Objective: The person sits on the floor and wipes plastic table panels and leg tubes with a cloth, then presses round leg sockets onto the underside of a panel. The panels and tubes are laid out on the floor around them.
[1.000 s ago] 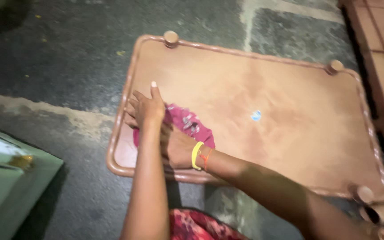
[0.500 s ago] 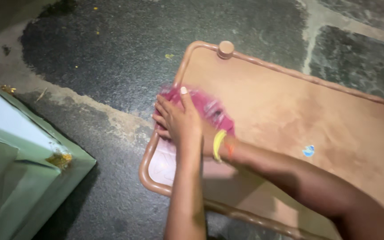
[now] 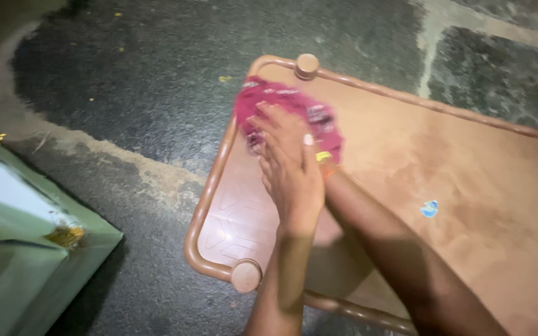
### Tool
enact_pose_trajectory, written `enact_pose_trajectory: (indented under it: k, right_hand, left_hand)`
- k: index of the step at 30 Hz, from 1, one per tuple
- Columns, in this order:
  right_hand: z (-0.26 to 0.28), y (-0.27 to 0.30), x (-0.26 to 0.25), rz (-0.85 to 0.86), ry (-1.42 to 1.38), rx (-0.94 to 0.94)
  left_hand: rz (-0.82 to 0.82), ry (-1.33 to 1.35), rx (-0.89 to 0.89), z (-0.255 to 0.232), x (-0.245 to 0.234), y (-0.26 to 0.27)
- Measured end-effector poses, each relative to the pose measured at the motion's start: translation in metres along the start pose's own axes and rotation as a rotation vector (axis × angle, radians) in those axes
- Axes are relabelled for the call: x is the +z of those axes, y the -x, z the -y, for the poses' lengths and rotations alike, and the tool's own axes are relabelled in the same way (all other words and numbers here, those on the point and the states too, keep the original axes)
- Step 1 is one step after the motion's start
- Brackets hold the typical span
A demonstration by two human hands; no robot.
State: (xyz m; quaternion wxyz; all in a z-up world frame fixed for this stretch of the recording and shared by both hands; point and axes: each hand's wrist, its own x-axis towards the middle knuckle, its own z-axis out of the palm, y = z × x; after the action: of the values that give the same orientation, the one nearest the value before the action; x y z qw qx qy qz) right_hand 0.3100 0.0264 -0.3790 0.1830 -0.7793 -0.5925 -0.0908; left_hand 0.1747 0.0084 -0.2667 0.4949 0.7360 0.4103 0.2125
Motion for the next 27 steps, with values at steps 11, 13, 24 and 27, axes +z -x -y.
enact_pose_trajectory:
  k: [11, 13, 24, 27]
  right_hand:
    - [-0.221, 0.390, -0.242, -0.179, 0.429, 1.262]
    - [-0.224, 0.392, -0.235, -0.156, 0.381, 1.462]
    - [-0.108, 0.191, -0.131, 0.056, -0.054, 0.278]
    - [-0.164, 0.258, -0.185, -0.007, -0.025, 0.442]
  left_hand:
    - [0.580, -0.340, -0.015, -0.004, 0.044, 0.044]
    - [0.613, -0.371, 0.049, -0.002, 0.053, 0.053]
    - [0.726, -0.808, 0.182, 0.010, 0.071, 0.079]
    - [0.699, -0.802, 0.206, 0.016, 0.073, 0.081]
